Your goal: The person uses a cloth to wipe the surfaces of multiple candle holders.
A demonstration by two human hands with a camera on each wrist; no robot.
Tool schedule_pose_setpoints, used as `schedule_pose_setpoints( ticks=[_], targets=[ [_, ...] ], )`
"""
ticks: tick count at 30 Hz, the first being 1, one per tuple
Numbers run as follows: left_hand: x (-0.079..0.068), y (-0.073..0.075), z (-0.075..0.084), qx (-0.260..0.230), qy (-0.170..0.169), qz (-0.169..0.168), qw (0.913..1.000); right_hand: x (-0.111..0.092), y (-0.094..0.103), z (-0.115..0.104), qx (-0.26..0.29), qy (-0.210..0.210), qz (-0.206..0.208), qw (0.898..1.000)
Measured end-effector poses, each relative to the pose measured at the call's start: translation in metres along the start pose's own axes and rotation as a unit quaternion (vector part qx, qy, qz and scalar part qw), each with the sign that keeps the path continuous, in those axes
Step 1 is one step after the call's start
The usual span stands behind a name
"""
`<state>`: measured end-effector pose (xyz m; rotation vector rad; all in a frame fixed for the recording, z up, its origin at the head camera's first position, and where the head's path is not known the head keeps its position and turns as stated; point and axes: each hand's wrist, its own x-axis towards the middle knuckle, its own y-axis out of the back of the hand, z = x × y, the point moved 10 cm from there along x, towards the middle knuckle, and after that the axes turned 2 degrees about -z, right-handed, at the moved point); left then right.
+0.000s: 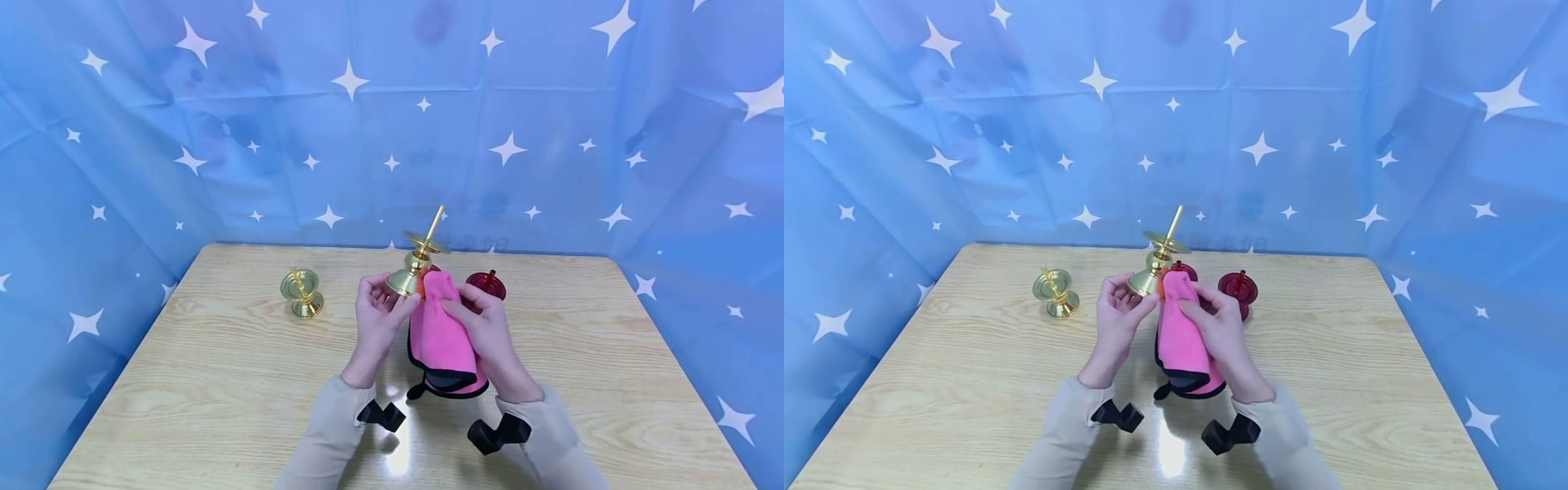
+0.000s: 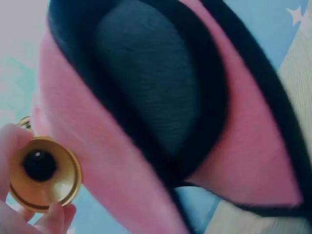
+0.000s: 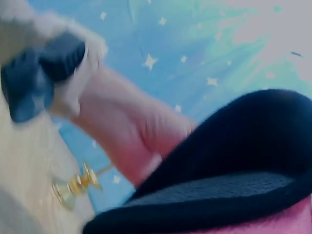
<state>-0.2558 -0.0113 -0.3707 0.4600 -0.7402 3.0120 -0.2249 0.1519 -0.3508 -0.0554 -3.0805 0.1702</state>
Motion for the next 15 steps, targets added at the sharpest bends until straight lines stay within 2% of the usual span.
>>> schedule_pose_setpoints(
  ticks=[7, 11, 15],
  targets=[
    [-0.002, 0.0, 0.0, -0.036, -0.008, 0.015, 0.9992, -0.006, -0.001, 0.005, 0.101, 0.055, 0.067, 0.991],
    [-0.003, -0.004, -0.002, -0.02, -0.012, 0.003, 0.9997, -0.006, 0.0, 0.014, 0.112, 0.054, 0.095, 0.988],
    [-0.002, -0.005, -0.004, 0.011, -0.013, 0.001, 0.9998, -0.004, 0.0, 0.018, 0.104, 0.051, 0.096, 0.989]
  ],
)
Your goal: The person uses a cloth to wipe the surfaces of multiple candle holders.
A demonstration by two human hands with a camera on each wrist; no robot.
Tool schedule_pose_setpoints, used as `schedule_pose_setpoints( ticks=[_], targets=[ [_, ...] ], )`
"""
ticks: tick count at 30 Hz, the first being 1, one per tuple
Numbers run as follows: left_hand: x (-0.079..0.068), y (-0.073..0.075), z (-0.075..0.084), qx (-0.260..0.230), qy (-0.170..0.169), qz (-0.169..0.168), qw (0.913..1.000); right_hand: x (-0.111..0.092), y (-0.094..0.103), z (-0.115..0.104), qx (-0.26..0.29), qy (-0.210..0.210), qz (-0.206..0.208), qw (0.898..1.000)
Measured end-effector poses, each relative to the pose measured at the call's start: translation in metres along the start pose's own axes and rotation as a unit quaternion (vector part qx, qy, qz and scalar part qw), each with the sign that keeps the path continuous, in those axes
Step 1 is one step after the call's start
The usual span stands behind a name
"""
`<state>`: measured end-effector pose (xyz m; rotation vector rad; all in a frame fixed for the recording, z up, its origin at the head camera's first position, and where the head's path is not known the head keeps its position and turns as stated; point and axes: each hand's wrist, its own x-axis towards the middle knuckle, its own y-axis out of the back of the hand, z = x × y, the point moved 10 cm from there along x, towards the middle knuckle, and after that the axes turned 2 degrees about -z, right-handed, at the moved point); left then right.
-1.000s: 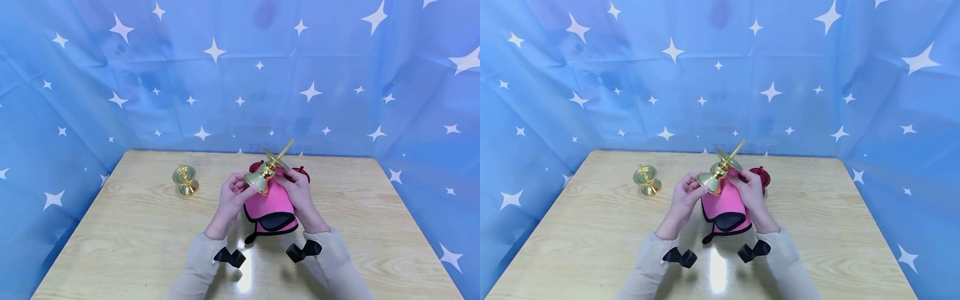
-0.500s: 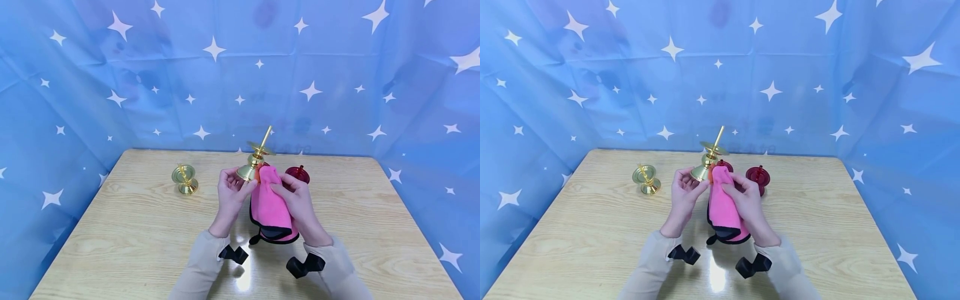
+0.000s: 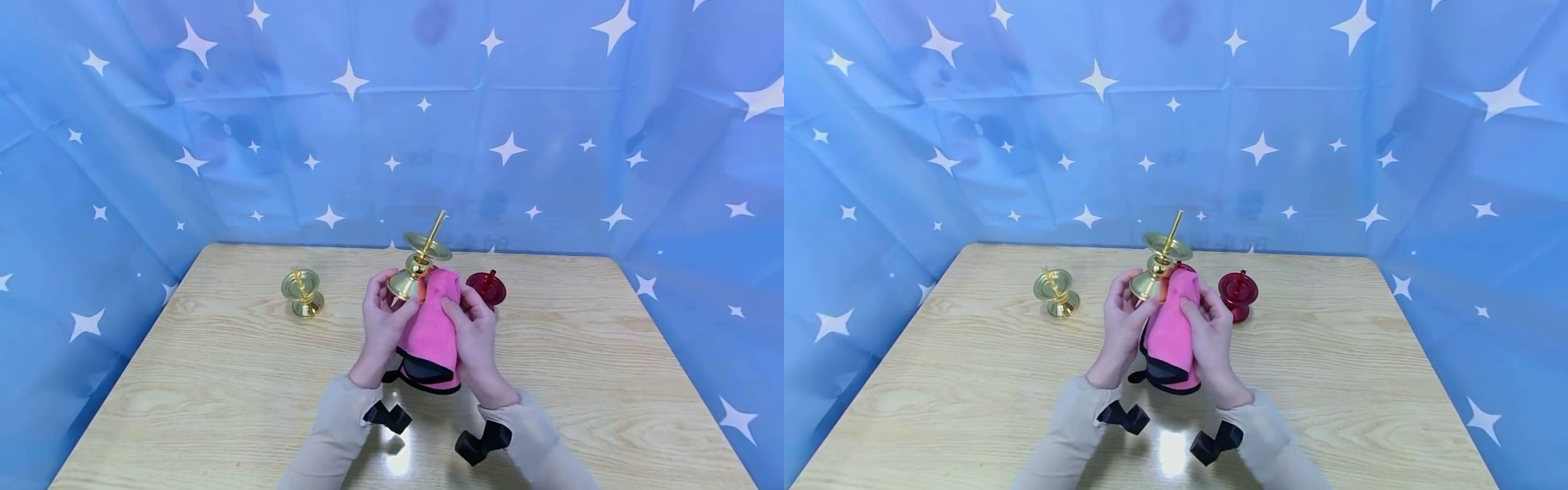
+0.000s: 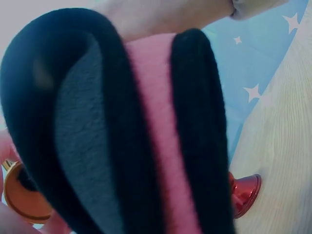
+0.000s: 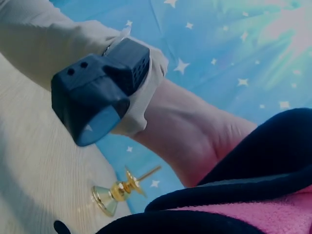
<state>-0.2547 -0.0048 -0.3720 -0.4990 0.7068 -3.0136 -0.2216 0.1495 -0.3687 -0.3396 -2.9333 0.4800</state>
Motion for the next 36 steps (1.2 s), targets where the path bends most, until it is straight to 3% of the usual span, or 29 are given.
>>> schedule_pose_setpoints(
  ticks=[10, 23, 29, 36],
  targets=[
    [0.003, 0.008, -0.002, 0.039, 0.02, 0.033, 0.9985, 0.001, -0.004, -0.005, -0.076, 0.022, -0.031, 0.996],
    [0.009, 0.01, 0.005, 0.07, -0.017, -0.016, 0.9973, 0.003, -0.008, -0.008, -0.107, 0.031, -0.056, 0.992],
    [0.012, 0.017, 0.005, 0.101, -0.028, -0.009, 0.9944, 0.007, -0.004, -0.006, -0.117, 0.015, -0.059, 0.991],
    [0.019, 0.034, 0.01, 0.169, -0.052, 0.004, 0.9842, 0.008, 0.005, -0.012, -0.106, 0.007, -0.055, 0.993]
  ],
)
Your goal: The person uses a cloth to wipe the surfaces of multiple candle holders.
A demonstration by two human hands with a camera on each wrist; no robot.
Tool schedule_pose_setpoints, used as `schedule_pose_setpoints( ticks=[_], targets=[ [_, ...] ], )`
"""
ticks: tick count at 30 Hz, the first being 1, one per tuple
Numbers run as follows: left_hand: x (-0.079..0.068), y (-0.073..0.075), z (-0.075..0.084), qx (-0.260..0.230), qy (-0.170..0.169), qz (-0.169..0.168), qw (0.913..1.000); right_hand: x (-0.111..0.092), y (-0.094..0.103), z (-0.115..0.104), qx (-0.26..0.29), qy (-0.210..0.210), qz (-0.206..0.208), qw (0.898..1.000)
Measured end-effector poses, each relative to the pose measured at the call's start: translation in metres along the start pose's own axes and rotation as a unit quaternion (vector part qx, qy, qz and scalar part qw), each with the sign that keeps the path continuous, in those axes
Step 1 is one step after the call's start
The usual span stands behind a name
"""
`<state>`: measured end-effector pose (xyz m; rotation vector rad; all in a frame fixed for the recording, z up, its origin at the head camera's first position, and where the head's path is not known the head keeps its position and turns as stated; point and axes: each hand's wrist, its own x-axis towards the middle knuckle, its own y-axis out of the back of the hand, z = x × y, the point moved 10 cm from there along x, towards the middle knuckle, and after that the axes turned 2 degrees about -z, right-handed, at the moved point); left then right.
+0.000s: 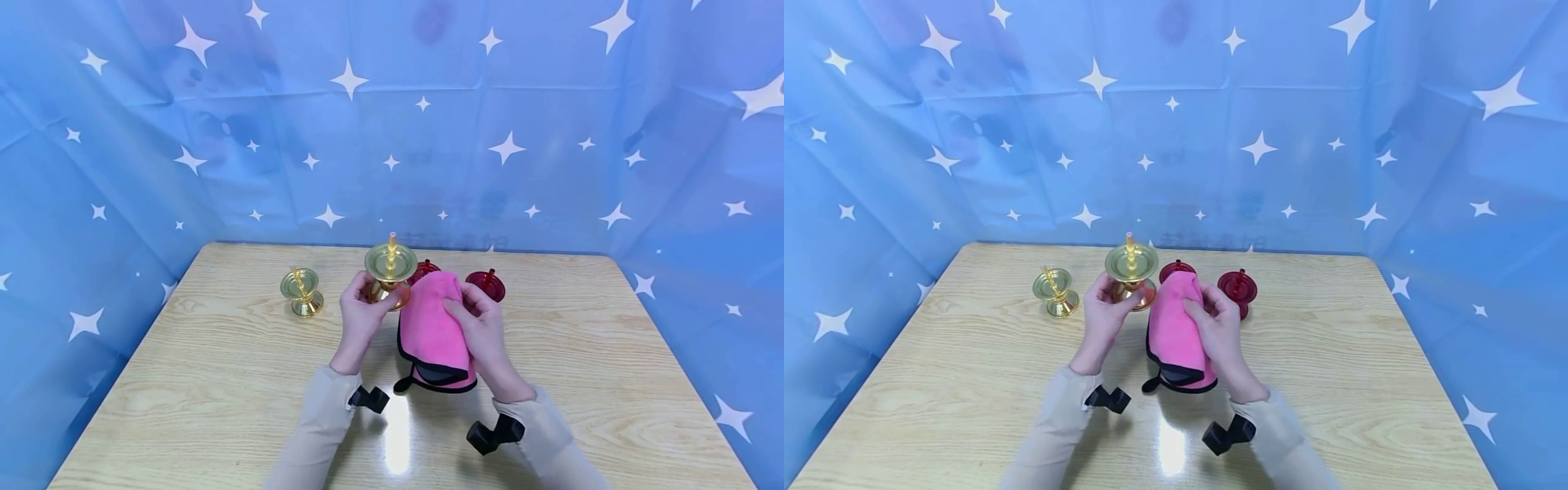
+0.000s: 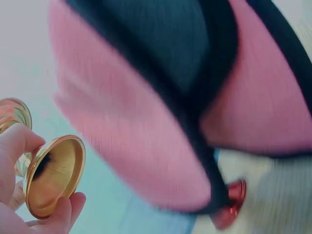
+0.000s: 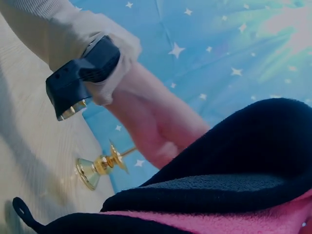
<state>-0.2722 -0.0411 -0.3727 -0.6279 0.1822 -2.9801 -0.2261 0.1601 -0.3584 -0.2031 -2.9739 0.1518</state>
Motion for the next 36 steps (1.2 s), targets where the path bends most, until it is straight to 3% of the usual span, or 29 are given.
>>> schedule_pose_setpoints(
  ticks=[5, 12, 20, 27, 36],
  targets=[
    [0.006, 0.019, -0.013, 0.049, 0.012, 0.02, 0.9985, -0.001, 0.014, -0.005, 0.009, 0.005, 0.013, 1.0],
    [0.011, 0.042, -0.03, 0.141, -0.016, 0.066, 0.9877, -0.002, 0.034, -0.012, 0.017, 0.006, 0.028, 0.999],
    [0.012, 0.048, -0.047, 0.152, -0.03, 0.059, 0.9861, -0.006, 0.05, -0.022, 0.03, 0.018, 0.049, 0.998],
    [0.012, 0.053, -0.069, 0.154, 0.01, 0.051, 0.9867, -0.009, 0.059, -0.026, 0.032, 0.023, 0.055, 0.998],
    [0.013, 0.058, -0.092, 0.184, 0.071, 0.046, 0.9793, -0.01, 0.067, -0.028, 0.042, 0.029, 0.065, 0.997]
  ],
)
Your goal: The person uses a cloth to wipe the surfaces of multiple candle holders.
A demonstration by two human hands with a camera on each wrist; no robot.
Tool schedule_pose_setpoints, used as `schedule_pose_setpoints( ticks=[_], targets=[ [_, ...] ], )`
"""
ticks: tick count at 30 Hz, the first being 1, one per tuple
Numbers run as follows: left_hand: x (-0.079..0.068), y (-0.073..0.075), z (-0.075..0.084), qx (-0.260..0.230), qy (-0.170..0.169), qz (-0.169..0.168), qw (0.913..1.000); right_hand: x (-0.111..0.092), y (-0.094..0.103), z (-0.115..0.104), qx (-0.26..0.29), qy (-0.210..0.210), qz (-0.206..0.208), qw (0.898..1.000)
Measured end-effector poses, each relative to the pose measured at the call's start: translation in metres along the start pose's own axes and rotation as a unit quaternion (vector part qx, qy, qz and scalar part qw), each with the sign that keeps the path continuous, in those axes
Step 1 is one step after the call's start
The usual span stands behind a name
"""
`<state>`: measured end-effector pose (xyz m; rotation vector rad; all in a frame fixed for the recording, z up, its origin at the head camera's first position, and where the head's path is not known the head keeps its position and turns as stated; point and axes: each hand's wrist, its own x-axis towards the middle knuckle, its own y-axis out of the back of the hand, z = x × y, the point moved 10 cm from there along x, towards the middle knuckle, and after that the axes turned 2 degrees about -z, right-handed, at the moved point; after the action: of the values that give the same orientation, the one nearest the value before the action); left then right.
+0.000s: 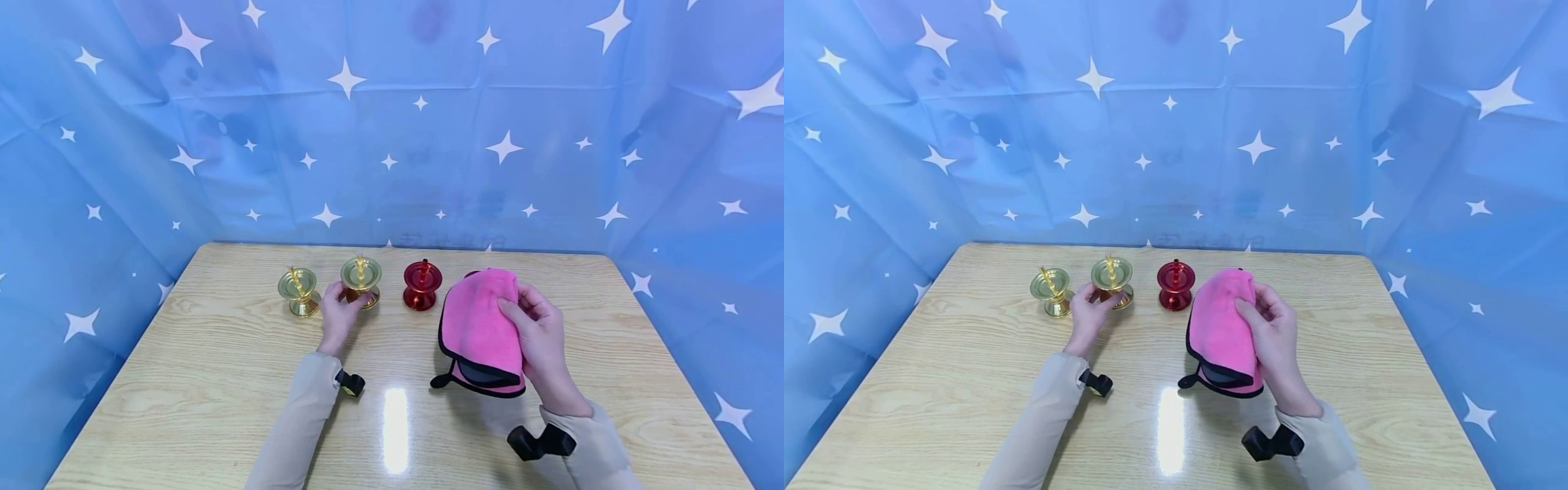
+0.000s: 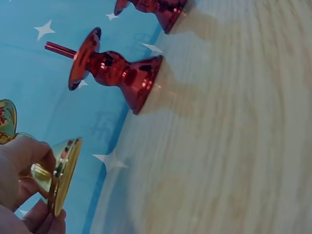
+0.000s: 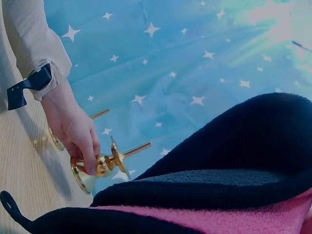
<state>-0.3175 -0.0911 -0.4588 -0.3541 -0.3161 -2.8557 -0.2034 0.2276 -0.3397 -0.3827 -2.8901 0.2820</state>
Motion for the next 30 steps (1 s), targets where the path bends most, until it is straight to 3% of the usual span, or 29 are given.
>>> schedule_pose_setpoints(
  ticks=[10, 30],
  targets=[
    [0.0, -0.003, -0.018, 0.027, 0.038, -0.001, 0.9989, 0.0, 0.003, 0.002, 0.002, 0.0, -0.003, 1.0],
    [0.002, -0.005, -0.029, 0.043, 0.046, 0.0, 0.9981, -0.001, 0.003, 0.003, 0.005, -0.008, -0.004, 1.0]
  ],
)
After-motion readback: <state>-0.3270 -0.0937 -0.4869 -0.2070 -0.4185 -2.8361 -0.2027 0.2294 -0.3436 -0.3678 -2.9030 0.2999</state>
